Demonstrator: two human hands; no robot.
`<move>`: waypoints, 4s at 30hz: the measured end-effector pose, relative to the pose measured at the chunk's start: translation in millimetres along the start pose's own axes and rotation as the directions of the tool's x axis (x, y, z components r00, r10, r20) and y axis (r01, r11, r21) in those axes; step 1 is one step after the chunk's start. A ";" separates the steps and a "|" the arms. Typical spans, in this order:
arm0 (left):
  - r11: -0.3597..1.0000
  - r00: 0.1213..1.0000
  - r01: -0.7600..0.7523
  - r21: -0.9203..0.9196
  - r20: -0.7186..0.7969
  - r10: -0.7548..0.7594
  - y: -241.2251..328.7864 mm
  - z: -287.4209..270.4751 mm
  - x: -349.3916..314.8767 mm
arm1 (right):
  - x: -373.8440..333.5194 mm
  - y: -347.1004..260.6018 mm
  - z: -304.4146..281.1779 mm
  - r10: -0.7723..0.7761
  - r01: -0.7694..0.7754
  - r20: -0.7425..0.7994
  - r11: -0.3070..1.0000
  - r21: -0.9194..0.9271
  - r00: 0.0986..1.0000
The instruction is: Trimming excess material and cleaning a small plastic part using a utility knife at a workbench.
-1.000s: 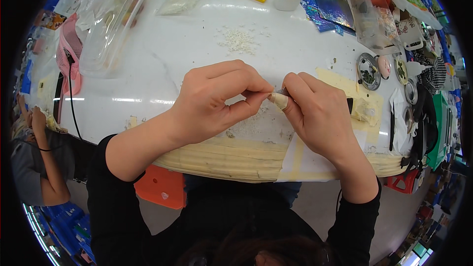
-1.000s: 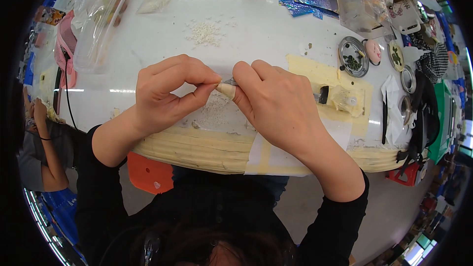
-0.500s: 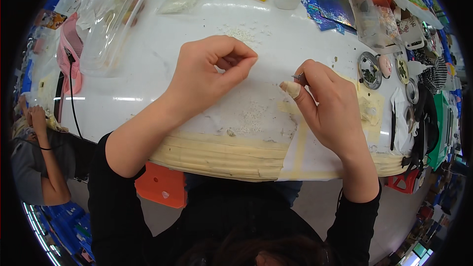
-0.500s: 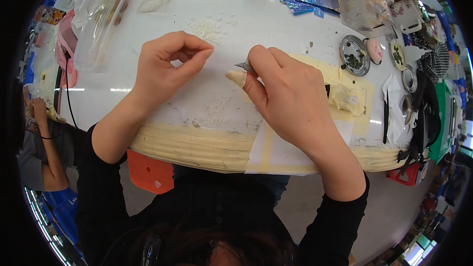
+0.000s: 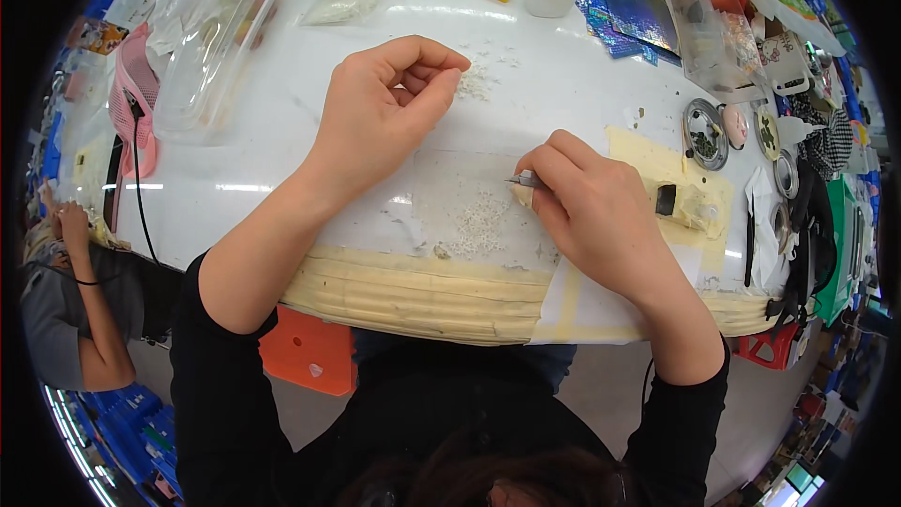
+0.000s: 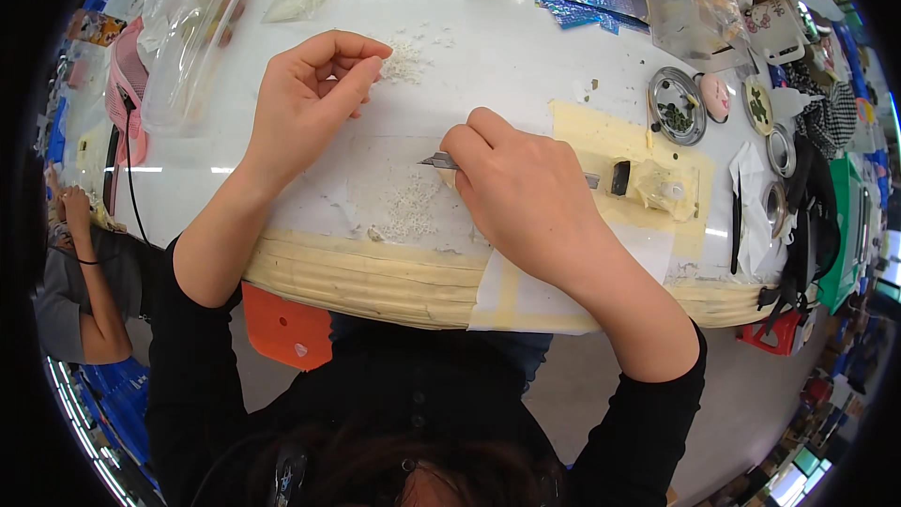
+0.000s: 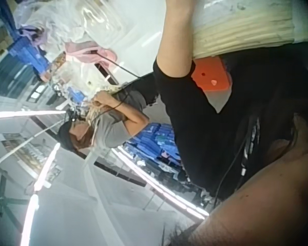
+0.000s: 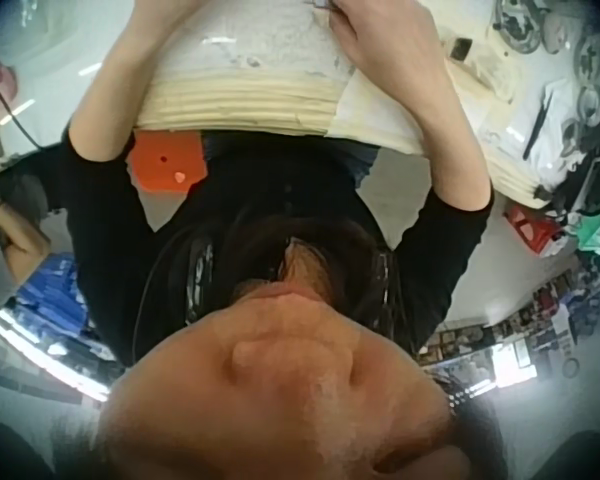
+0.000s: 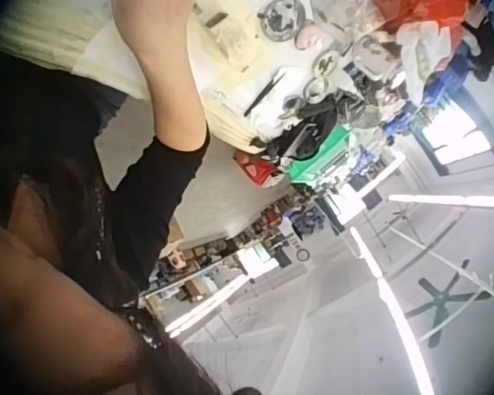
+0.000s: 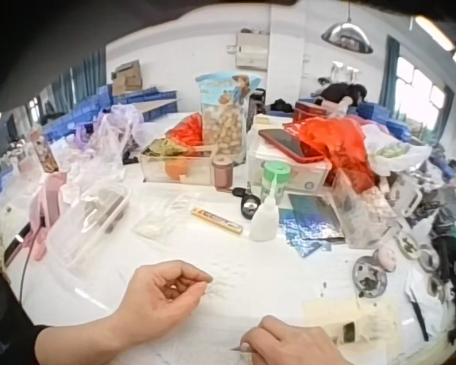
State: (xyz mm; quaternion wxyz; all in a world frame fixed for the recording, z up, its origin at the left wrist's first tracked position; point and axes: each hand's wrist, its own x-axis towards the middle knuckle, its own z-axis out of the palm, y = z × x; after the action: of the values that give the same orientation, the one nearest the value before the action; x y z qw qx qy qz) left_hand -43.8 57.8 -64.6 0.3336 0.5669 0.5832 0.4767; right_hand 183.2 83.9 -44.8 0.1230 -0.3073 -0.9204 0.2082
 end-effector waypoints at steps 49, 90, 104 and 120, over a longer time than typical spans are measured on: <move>0.857 0.936 0.279 -0.433 0.321 -0.142 22.2 12.7 -31.7 | 5.2 -3.8 -9.3 -0.043 0.159 -0.330 0.930 0.333 0.943; 0.964 0.960 -0.228 -0.137 0.134 0.246 23.2 15.9 -37.0 | 3.1 0.1 -5.2 -0.110 0.123 -0.211 0.991 0.050 0.971; 0.897 0.891 -0.442 0.011 0.125 0.437 23.1 14.7 -31.3 | 2.5 0.3 -1.2 -0.106 0.094 -0.247 0.994 -0.062 0.963; 0.823 0.837 -0.545 0.160 0.167 0.522 24.2 13.0 -28.2 | 1.0 -2.1 -3.1 -0.070 0.060 -0.194 0.997 -0.057 0.979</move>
State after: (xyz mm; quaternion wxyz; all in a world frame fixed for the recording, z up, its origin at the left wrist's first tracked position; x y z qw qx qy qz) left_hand -19.7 30.1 -50.4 0.1609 0.7648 0.4260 0.4558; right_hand 182.5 84.0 -41.0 0.2119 -0.2991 -0.9183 0.1495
